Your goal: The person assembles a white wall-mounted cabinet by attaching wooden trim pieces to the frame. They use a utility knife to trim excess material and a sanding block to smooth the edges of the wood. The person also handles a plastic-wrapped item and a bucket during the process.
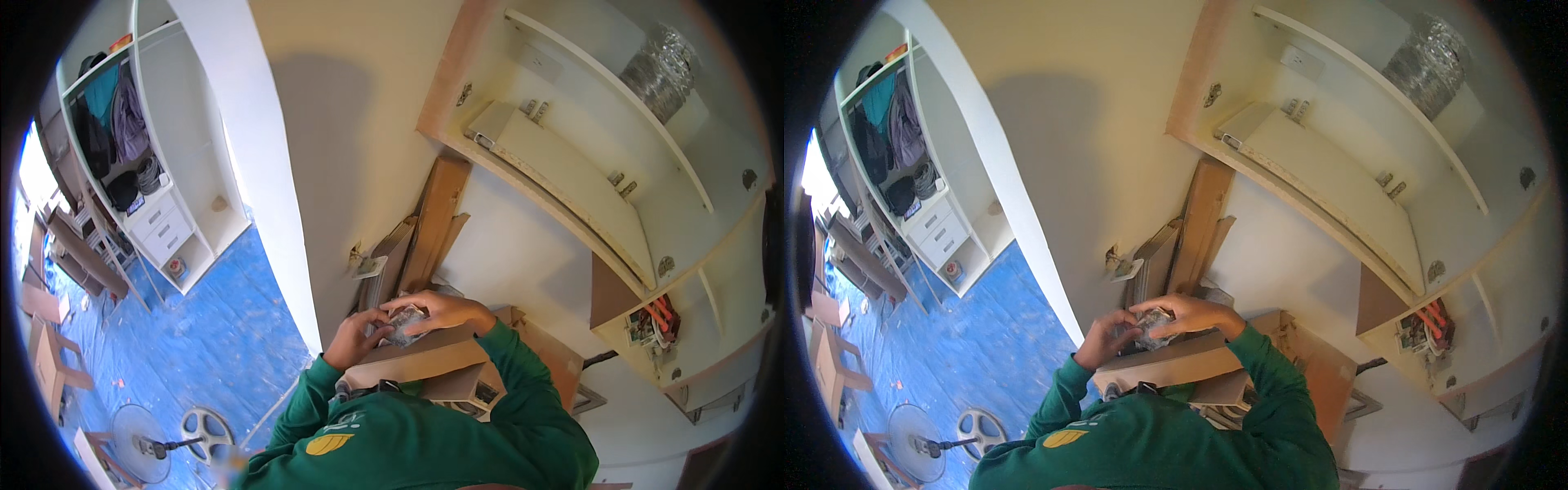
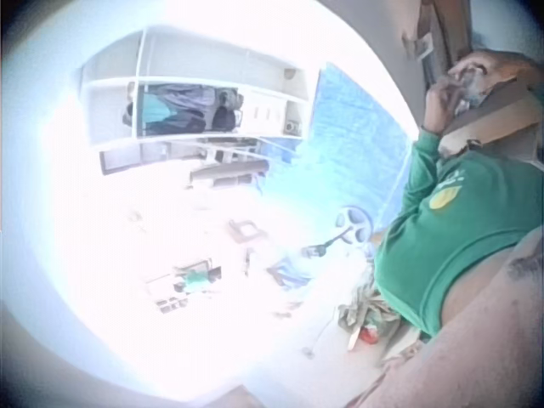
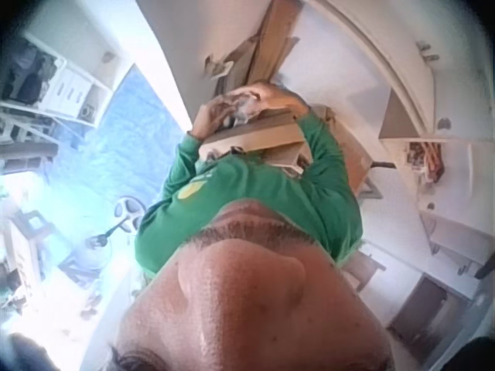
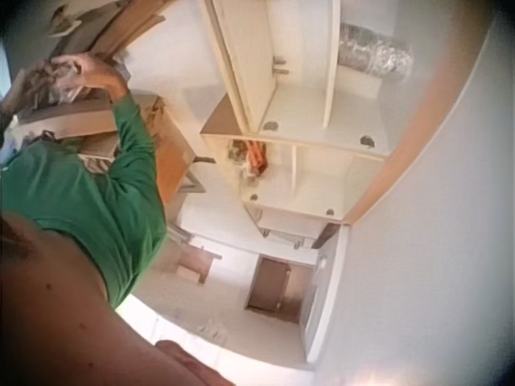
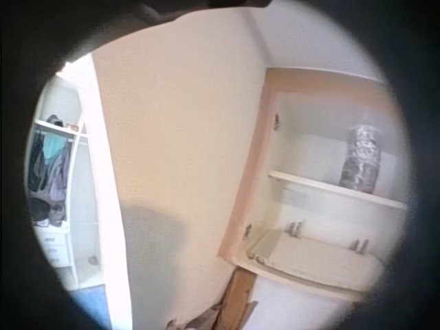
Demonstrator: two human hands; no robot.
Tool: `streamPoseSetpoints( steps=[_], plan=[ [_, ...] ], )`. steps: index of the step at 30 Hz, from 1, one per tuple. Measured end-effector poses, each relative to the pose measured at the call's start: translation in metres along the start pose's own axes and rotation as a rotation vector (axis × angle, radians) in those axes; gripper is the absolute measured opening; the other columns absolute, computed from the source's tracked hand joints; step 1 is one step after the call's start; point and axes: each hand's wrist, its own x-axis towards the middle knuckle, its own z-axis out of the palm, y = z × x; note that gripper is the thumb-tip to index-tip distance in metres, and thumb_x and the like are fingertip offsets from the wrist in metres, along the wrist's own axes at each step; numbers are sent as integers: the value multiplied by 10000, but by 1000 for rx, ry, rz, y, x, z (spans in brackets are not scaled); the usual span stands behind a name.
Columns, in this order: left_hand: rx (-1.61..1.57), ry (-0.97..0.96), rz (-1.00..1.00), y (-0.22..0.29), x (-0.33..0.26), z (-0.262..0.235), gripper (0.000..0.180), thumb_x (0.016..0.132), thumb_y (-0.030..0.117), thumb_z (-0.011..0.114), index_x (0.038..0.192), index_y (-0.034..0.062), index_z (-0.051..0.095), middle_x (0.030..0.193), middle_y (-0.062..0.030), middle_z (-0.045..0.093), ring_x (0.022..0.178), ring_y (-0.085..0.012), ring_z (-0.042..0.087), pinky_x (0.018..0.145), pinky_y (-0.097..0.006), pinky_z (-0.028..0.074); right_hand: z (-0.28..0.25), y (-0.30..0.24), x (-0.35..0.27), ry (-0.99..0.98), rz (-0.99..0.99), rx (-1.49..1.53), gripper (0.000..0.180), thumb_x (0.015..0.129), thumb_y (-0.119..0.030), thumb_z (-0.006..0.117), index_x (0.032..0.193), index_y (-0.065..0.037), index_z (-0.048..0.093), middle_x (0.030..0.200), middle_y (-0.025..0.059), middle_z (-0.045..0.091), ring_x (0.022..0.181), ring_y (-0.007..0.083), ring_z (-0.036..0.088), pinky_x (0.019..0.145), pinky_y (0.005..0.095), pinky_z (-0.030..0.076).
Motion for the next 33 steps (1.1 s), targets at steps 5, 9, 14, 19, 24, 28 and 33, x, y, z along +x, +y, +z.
streamPoseSetpoints(
  steps=[5,9,14,19,24,28,33],
  plan=[
    [171,21,-24,-3,-8,-3,221,901,110,742,1055,-3,631,944,-131,715,863,-275,695,786,-372,538,17,28,11,-23,218,-172,539,1009,-292,626,1461,-22,506,1408,171,599,1239,241,595,1048,390,451],
    [153,228,-86,-22,-26,-14,260,936,108,702,1139,-17,600,990,-131,721,910,-258,707,823,-367,545,-8,28,8,315,-88,-195,469,1046,-262,549,1455,-36,513,1443,161,574,1207,215,624,1052,374,464],
    [439,116,-291,-79,-89,-36,258,972,204,666,1145,19,620,1001,-158,729,928,-299,716,824,-404,545,-78,-9,30,967,-493,-215,359,1043,-126,531,1379,-12,589,1390,162,618,1310,239,566,1105,360,419],
    [521,90,-674,-186,-229,-42,335,932,326,698,1085,29,670,973,-182,734,924,-346,709,818,-423,541,-143,-72,88,1272,-943,-448,437,996,29,504,1428,-27,535,1438,171,555,1337,311,533,1110,396,426],
    [485,426,-1163,-205,-390,-6,387,841,458,678,869,75,731,891,-163,719,871,-390,671,756,-521,517,-183,-61,143,1380,-1041,-607,533,968,110,463,1481,-36,473,1532,196,447,1416,354,440,1171,428,361],
    [486,461,-1302,-166,-376,1,386,845,452,679,869,71,730,884,-160,718,862,-381,671,749,-513,517,-164,-35,180,1412,-1007,-540,570,964,72,448,1525,36,357,1577,277,325,1478,436,301,1221,462,274],
    [516,446,-968,-197,-259,-24,384,849,446,679,868,65,728,875,-156,718,849,-370,671,741,-503,518,-182,-86,177,1395,-1120,-573,525,1009,12,418,1516,100,315,1587,309,286,1493,440,269,1231,477,228]
  ],
)
